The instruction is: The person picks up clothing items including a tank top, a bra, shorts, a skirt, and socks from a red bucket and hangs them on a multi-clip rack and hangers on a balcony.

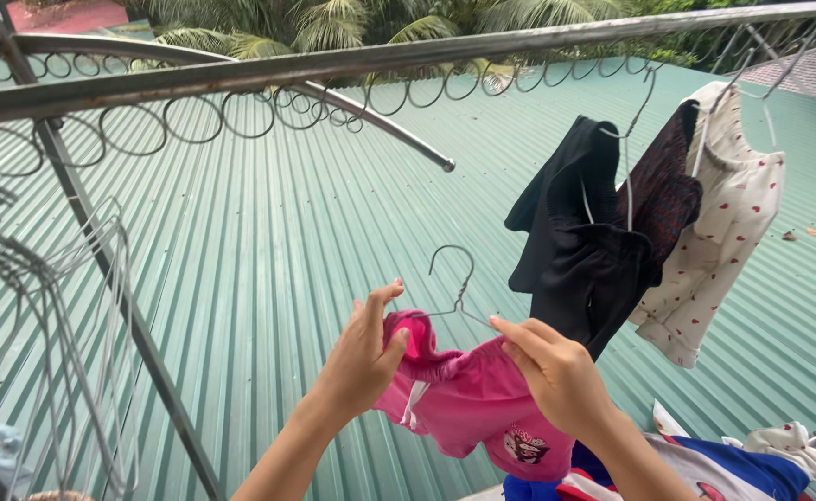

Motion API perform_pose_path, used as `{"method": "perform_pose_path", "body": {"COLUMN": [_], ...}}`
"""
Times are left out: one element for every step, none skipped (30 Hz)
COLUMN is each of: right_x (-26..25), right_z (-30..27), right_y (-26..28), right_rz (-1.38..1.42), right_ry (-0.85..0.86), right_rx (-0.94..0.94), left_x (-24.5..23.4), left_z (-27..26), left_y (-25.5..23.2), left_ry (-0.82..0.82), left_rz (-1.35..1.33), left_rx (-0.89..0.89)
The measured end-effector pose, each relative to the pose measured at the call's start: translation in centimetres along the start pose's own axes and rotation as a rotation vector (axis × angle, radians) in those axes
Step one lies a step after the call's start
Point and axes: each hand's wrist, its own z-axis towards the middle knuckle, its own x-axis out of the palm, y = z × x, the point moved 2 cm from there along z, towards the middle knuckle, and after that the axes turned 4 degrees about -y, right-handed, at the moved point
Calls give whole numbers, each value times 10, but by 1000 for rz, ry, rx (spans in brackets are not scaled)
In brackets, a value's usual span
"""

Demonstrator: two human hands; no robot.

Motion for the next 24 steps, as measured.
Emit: {"method": "perform_pose_path", "body": {"right_x": [-12,-22,-35,-47,-55,-63,-70,-76,-80,-82,-81,-76,-72,-69,-61,-54,-47,-41,-36,-36,-38,-38,-39,-44], "right_z": [9,20,32,43,52,61,70,80,87,95,101,108,115,122,126,129,130,130,131,130,125,122,111,104], "right_y": [-8,-13,-19,-23,-24,-23,-22,-21,-21,-21,-21,-23,-26,-30,-36,-41,-46,-51,-54,-56,-53,-49,-45,-44], "right_rz": [49,39,44,50,47,13,-20,-23,-19,-16,-18,-11,-2,-2,5,12,21,19,16,23,-37,-96,-210,-323], "right_ry": [-100,-120,-221,-323,-335,-398,-459,-469,-492,-516,-517,-510,-499,-497,-476,-455,-441,-398,-361,-352,-362,-371,-347,-318], "right_rx": [80,76,119,162,159,118,76,72,61,49,46,49,52,50,90,129,136,170,201,205,132,59,49,36], "left_x": [5,8,12,17,22,25,27,29,30,29,29,29,29,29,28,26,24,22,21,20,19,15,18,22], "left_z": [19,42,60,79,102,123,142,161,177,193,206,219,228,237,240,240,237,230,221,206,193,184,165,147], "left_y": [-3,-7,-10,-13,-17,-22,-28,-34,-39,-42,-44,-44,-41,-36,-26,-15,-4,7,15,25,32,34,37,38], "left_ry": [2,-83,-168,-167,-211,-256,-258,-265,-271,-272,-288,-303,-306,-298,-285,-283,-234,-185,-184,-129,-70,-64,-69,-76], "left_rz": [1,94,185,184,232,279,279,228,176,176,160,144,143,146,153,158,168,177,182,179,175,180,161,141], "left_rx": [22,139,250,266,293,319,330,365,396,402,407,411,409,381,343,331,347,362,351,250,148,136,163,189]}}
